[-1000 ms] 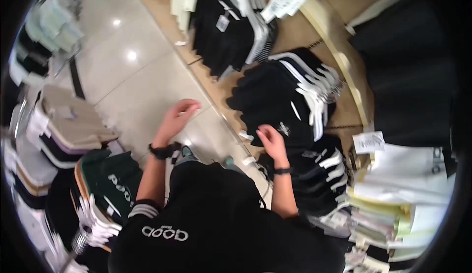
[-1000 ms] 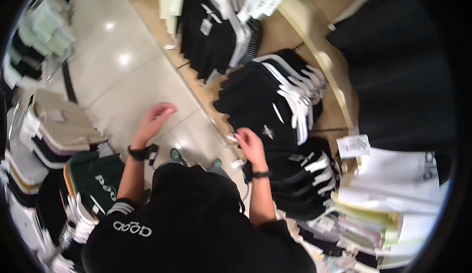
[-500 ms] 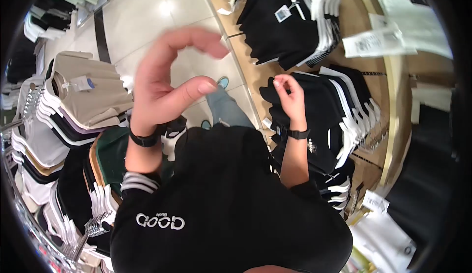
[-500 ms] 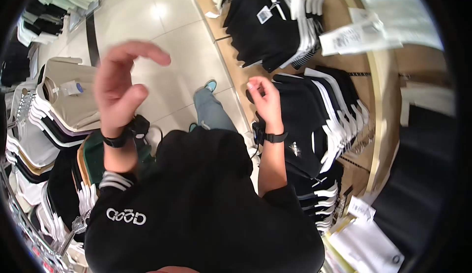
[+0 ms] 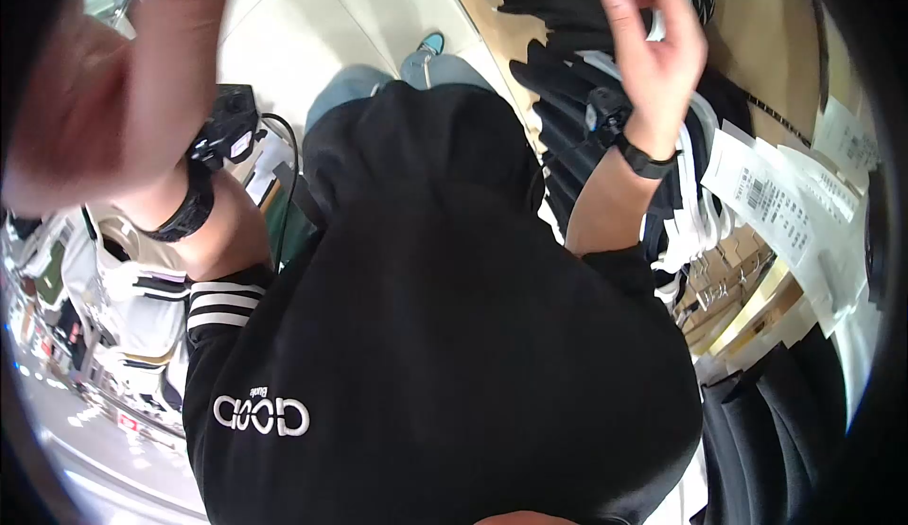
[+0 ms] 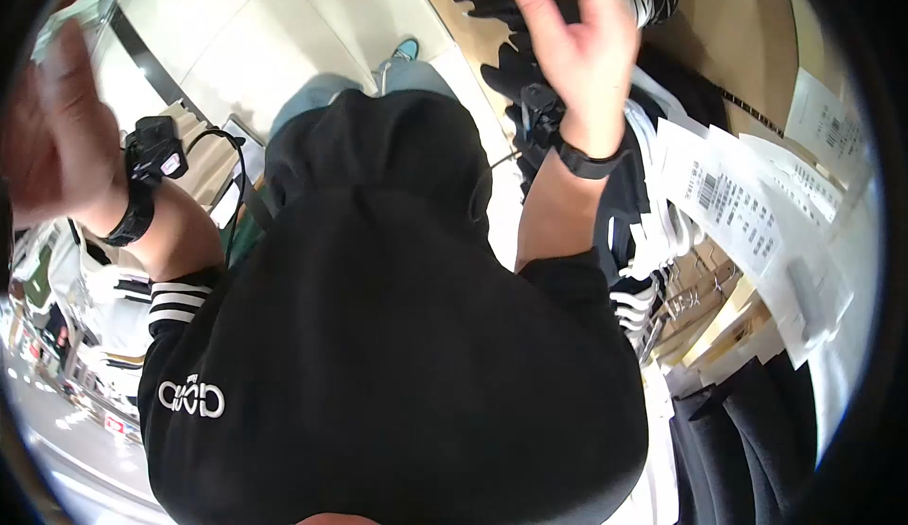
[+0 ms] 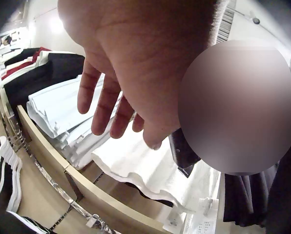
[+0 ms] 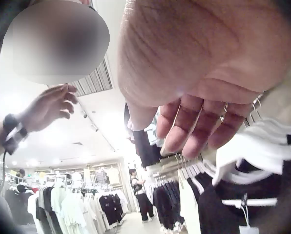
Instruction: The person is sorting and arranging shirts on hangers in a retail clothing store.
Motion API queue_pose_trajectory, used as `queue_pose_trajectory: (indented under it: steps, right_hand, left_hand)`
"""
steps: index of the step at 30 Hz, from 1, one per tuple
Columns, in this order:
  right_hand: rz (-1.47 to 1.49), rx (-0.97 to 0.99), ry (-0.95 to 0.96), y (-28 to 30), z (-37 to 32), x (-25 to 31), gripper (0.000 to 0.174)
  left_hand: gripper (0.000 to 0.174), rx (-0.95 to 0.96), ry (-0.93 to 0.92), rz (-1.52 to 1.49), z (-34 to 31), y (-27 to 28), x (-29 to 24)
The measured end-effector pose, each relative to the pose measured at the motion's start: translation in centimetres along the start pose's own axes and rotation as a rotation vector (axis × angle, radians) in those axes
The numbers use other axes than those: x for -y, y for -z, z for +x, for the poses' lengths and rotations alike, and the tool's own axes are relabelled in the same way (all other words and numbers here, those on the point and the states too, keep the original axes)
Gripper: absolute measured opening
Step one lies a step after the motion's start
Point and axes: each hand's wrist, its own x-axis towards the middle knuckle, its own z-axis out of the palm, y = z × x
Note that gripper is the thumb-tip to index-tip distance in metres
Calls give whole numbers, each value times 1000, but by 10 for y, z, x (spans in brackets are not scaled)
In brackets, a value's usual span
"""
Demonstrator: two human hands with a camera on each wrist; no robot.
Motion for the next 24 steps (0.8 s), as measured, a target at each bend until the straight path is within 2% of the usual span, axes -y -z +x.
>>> queue_pose_trajectory:
  steps: [1,6,11,16,20,24]
  right_hand:
    - [-22,-41,41,6,11,-1,21]
    - [-66,29,107,38,68,51,22]
    - [41,17,78,14,110,69,23]
    - [160,-95,-1,-17,166,81,24]
    - [352,-228,-34,-38,185,90,27]
    - [607,-378,-62,-51,197,96,29]
  left_hand:
    - [62,16,3,-44,4,-5,9]
    - [55,67,-27,-234,24,-31,61]
    - [49,111,-69,-471,43,-48,121]
    - [44,144,-128,-715,71,-57,180]
    - [41,180,-159,-868,88,-63,208]
    - [39,239,-82,-1068,96,-76,231]
